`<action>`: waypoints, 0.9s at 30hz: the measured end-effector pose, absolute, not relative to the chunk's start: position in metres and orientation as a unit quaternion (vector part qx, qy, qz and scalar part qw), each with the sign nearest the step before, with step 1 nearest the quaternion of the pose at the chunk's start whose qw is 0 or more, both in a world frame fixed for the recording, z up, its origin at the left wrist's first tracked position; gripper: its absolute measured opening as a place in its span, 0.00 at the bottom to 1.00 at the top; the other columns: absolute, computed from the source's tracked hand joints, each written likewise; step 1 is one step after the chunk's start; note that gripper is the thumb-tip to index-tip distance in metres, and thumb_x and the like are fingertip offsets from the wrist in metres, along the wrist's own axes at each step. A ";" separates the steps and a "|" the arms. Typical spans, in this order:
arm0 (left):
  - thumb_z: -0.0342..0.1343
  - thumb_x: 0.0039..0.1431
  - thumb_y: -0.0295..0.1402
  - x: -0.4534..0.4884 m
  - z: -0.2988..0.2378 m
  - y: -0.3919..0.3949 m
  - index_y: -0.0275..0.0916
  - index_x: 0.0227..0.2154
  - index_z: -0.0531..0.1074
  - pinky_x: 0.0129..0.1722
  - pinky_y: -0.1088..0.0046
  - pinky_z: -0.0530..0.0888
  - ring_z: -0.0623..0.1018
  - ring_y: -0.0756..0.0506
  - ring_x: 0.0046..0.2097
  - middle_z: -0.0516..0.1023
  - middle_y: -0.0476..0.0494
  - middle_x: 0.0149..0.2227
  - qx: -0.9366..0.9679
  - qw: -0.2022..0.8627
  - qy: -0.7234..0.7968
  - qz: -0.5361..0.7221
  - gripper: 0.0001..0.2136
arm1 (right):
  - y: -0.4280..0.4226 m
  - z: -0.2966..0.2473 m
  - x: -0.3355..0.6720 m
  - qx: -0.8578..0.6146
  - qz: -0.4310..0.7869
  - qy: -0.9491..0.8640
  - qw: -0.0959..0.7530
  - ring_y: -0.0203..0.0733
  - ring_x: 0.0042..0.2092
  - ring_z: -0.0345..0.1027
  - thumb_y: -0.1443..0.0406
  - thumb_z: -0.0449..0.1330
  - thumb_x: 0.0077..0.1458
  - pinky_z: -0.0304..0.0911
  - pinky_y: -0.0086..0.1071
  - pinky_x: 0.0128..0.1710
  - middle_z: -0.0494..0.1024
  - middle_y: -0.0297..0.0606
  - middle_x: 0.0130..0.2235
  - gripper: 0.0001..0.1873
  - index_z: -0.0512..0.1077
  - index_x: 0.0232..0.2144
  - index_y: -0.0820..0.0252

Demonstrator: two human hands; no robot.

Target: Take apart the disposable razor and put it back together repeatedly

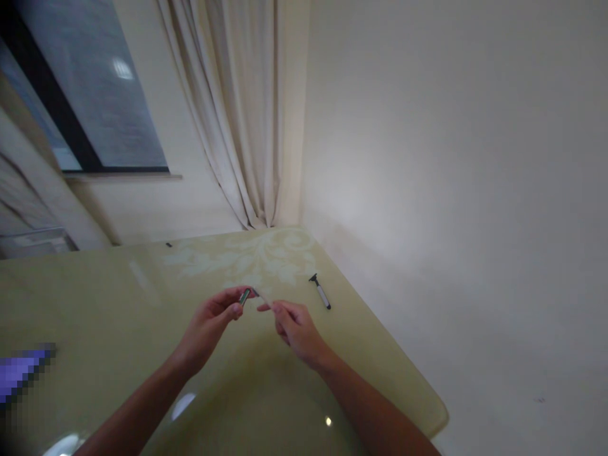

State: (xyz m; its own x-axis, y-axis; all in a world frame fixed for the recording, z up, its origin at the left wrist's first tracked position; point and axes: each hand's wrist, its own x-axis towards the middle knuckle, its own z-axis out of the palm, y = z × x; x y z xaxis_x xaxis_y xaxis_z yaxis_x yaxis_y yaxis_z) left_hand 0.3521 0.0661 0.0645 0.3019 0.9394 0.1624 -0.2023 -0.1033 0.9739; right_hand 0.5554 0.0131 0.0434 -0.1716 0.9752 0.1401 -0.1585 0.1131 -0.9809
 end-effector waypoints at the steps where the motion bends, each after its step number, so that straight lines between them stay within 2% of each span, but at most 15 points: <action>1: 0.72 0.52 0.41 0.353 0.065 0.066 0.44 0.45 0.85 0.43 0.67 0.75 0.81 0.43 0.42 0.87 0.40 0.47 0.555 0.586 0.327 0.491 0.17 | 0.013 0.043 0.555 -0.375 0.549 -0.544 0.511 0.28 0.21 0.40 0.44 0.58 0.67 0.38 0.25 0.18 0.53 0.22 0.22 0.30 0.80 0.50 0.66; 5: 0.73 0.51 0.40 0.355 0.064 0.064 0.44 0.44 0.85 0.47 0.65 0.75 0.81 0.41 0.45 0.87 0.41 0.45 0.554 0.603 0.309 0.484 0.17 | 0.014 0.041 0.553 -0.391 0.504 -0.582 0.505 0.28 0.21 0.45 0.45 0.57 0.68 0.41 0.26 0.20 0.55 0.24 0.22 0.30 0.81 0.49 0.66; 8: 0.72 0.52 0.40 0.355 0.063 0.063 0.43 0.43 0.85 0.45 0.66 0.75 0.81 0.41 0.44 0.87 0.41 0.44 0.558 0.599 0.318 0.479 0.15 | 0.014 0.039 0.553 -0.412 0.468 -0.581 0.523 0.29 0.21 0.46 0.46 0.57 0.69 0.42 0.26 0.20 0.56 0.24 0.22 0.29 0.81 0.49 0.66; 11: 0.71 0.53 0.41 0.354 0.063 0.063 0.45 0.44 0.85 0.42 0.68 0.74 0.81 0.42 0.42 0.87 0.41 0.46 0.553 0.591 0.331 0.485 0.16 | 0.013 0.038 0.552 -0.381 0.504 -0.589 0.503 0.29 0.21 0.44 0.46 0.56 0.69 0.43 0.26 0.20 0.55 0.24 0.21 0.29 0.81 0.50 0.66; 17: 0.73 0.52 0.40 0.354 0.062 0.063 0.44 0.44 0.85 0.45 0.67 0.75 0.81 0.41 0.44 0.87 0.41 0.44 0.559 0.595 0.312 0.486 0.16 | 0.012 0.043 0.553 -0.394 0.492 -0.576 0.520 0.28 0.21 0.45 0.46 0.57 0.69 0.42 0.26 0.20 0.55 0.24 0.21 0.29 0.81 0.49 0.66; 21: 0.72 0.53 0.42 0.354 0.060 0.062 0.45 0.46 0.85 0.44 0.67 0.75 0.81 0.42 0.43 0.87 0.40 0.47 0.550 0.591 0.322 0.494 0.17 | 0.011 0.043 0.550 -0.370 0.527 -0.582 0.497 0.28 0.20 0.44 0.45 0.56 0.69 0.42 0.26 0.19 0.55 0.24 0.21 0.30 0.82 0.48 0.66; 25: 0.73 0.51 0.41 0.354 0.064 0.061 0.44 0.43 0.85 0.47 0.65 0.76 0.81 0.41 0.44 0.87 0.41 0.44 0.554 0.601 0.310 0.486 0.16 | 0.011 0.042 0.550 -0.403 0.484 -0.572 0.526 0.28 0.20 0.45 0.45 0.57 0.68 0.42 0.26 0.19 0.56 0.24 0.21 0.29 0.82 0.48 0.66; 27: 0.74 0.50 0.40 0.354 0.066 0.061 0.44 0.42 0.85 0.47 0.65 0.76 0.81 0.41 0.44 0.87 0.41 0.43 0.550 0.602 0.314 0.487 0.16 | 0.011 0.042 0.551 -0.396 0.503 -0.572 0.513 0.28 0.20 0.44 0.45 0.57 0.68 0.42 0.26 0.19 0.56 0.24 0.21 0.30 0.82 0.49 0.66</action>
State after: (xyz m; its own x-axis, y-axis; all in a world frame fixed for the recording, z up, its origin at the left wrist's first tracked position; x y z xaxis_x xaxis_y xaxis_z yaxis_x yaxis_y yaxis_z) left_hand 0.3542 0.0609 0.0658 0.3285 0.9312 0.1580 -0.2407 -0.0792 0.9674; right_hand 0.5510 0.0112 0.0418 -0.1596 0.9689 0.1888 -0.0628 0.1809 -0.9815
